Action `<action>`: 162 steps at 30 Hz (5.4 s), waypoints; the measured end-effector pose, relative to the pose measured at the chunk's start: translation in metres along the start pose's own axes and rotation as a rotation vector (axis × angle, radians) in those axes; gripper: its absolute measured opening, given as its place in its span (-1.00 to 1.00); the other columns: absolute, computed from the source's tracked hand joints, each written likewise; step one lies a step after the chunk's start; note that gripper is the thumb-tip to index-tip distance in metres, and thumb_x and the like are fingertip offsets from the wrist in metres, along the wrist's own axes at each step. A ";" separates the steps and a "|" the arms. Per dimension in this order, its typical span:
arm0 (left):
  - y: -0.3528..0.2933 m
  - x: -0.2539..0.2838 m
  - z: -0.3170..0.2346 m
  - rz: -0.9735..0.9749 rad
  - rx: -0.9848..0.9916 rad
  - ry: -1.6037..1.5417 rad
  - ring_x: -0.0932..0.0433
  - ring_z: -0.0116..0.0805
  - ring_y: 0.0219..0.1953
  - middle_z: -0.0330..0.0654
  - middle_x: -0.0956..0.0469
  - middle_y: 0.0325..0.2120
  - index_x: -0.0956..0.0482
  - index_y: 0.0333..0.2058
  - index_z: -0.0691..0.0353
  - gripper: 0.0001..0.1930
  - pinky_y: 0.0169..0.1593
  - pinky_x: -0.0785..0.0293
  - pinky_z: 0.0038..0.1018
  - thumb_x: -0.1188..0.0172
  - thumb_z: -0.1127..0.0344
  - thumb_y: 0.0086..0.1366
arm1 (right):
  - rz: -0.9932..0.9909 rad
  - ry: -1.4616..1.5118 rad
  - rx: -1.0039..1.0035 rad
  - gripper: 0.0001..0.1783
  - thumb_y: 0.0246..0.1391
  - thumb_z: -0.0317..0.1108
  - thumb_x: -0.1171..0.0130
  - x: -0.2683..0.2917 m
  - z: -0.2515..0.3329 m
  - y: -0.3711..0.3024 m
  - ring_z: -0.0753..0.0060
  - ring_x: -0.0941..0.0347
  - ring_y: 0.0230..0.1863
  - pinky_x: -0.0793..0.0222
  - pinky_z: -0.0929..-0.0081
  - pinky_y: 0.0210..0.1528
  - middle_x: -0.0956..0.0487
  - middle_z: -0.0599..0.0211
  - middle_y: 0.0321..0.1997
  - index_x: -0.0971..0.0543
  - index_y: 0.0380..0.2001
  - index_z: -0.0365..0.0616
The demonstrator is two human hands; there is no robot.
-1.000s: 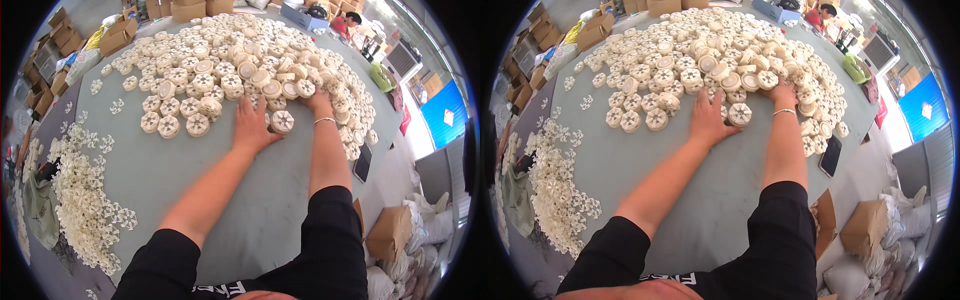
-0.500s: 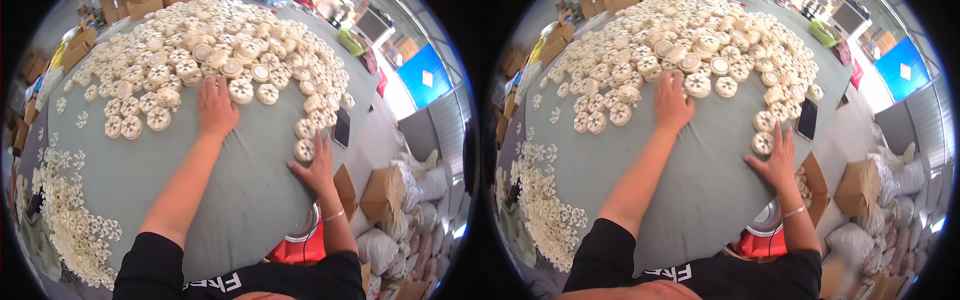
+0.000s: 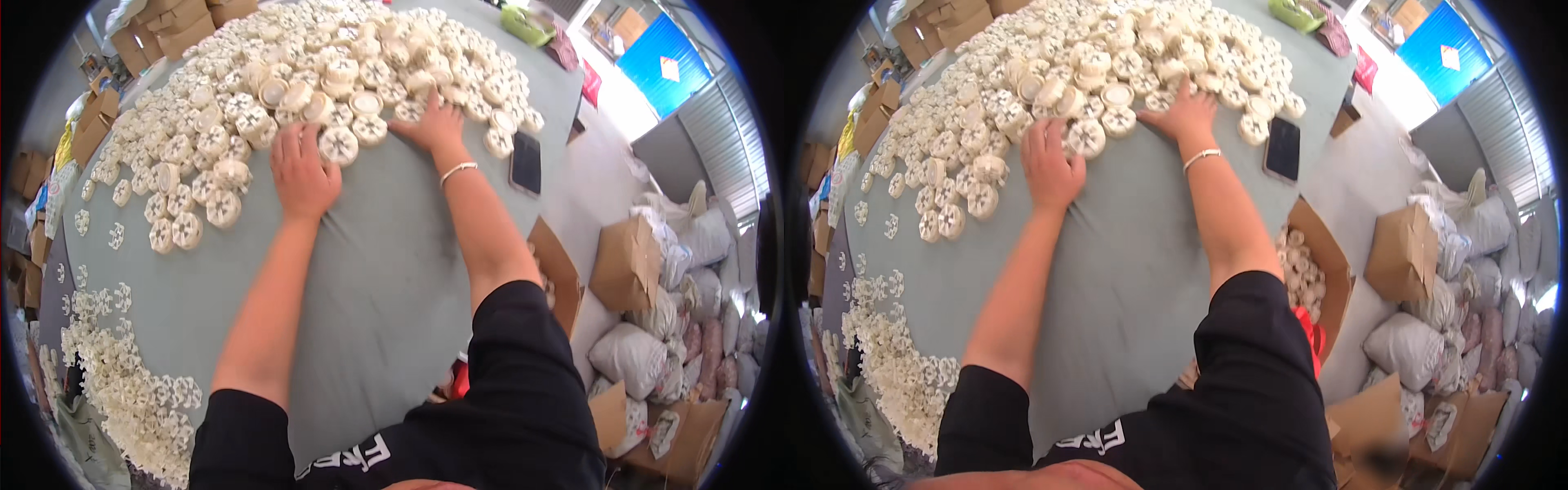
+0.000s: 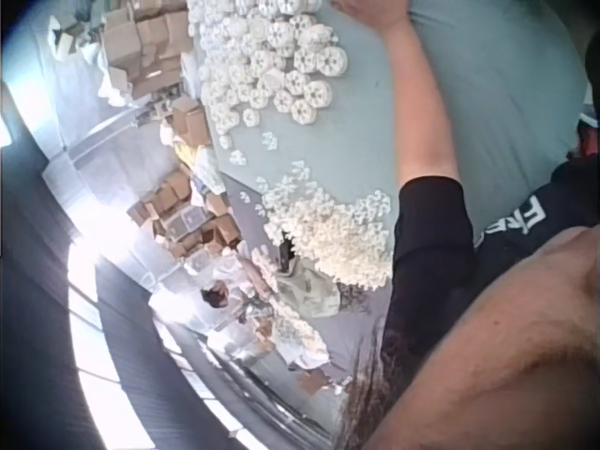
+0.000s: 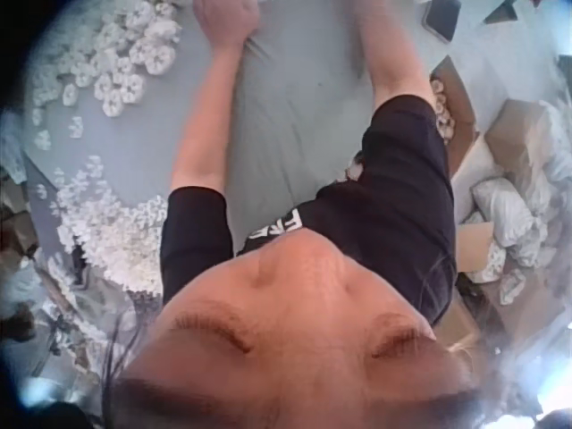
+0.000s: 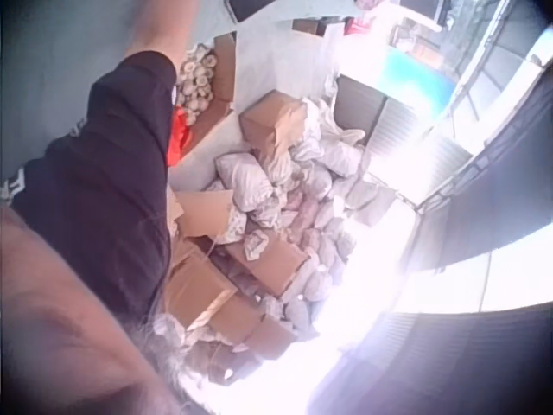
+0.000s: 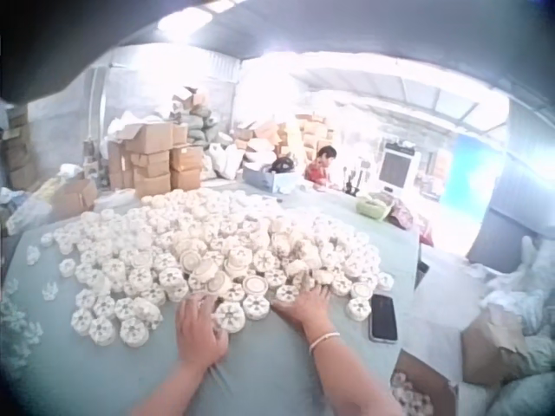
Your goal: The person assembles small white plastic components by hand on a table. They insert metal springs into circular housings and attach cross-shaped plastic pieces to complete the units. The person repeatedly picks up parts, assembles them, and places the finished units into a cardboard box.
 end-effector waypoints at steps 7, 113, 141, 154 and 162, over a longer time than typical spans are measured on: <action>-0.028 0.040 0.003 0.154 -0.202 0.251 -0.51 -0.06 0.12 -0.15 -0.55 0.07 -0.62 0.08 0.06 -0.56 0.22 -0.46 -0.16 -0.27 0.42 0.18 | -0.228 0.814 0.134 -0.76 0.28 -0.28 -0.36 0.177 -0.085 -0.177 0.61 -0.62 -0.26 -0.52 0.57 -0.12 -0.76 0.35 -0.28 -0.75 -0.10 -0.21; -0.233 0.178 -0.178 0.781 0.092 -0.085 -0.38 -0.09 -0.15 -0.05 -0.38 -0.20 -0.48 -0.19 0.25 -0.75 -0.05 -0.34 -0.18 -0.15 0.35 0.13 | 0.008 1.120 -1.441 -0.47 0.23 -0.50 -0.17 -0.175 -0.457 -0.588 0.09 -0.69 -0.11 -0.79 0.33 -0.51 -0.57 0.08 0.13 -0.35 0.25 -0.29; -0.238 0.181 -0.163 0.822 0.101 -0.143 -0.33 -0.15 -0.20 -0.08 -0.38 -0.25 -0.47 -0.30 0.19 -0.82 -0.11 -0.29 -0.24 -0.16 0.39 0.08 | 0.925 0.254 -0.188 -0.65 0.18 -0.03 -0.39 -0.129 -0.393 -0.399 -0.05 -0.63 -0.29 -0.60 0.07 -0.06 -0.68 0.09 -0.44 -0.76 -0.34 -0.13; -0.227 0.174 -0.170 0.920 0.012 -0.071 -0.33 -0.18 -0.28 -0.12 -0.36 -0.33 -0.41 -0.34 0.14 -0.79 -0.20 -0.31 -0.26 -0.16 0.40 -0.01 | 1.167 -0.105 -0.255 -0.22 -0.04 0.22 -0.43 -0.308 -0.391 -0.203 0.06 -0.52 0.37 -0.35 -0.32 0.36 -0.63 0.21 0.31 -0.67 0.22 0.07; -0.244 0.175 -0.173 0.679 0.168 -0.117 -0.34 -0.20 -0.32 -0.16 -0.35 -0.35 -0.44 -0.40 0.15 -0.81 -0.22 -0.31 -0.26 -0.20 0.38 -0.06 | 1.013 -0.327 -0.171 -0.48 -0.06 -0.08 -0.43 -0.211 -0.437 -0.352 0.06 -0.50 0.31 -0.33 -0.14 0.36 -0.61 0.15 0.27 -0.76 0.03 0.07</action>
Point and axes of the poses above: each hand's wrist, its own y-axis towards the middle knuckle, its own x-axis out of the back of the hand, z = x × y, the point moved 7 cm from there along y, towards the middle knuckle
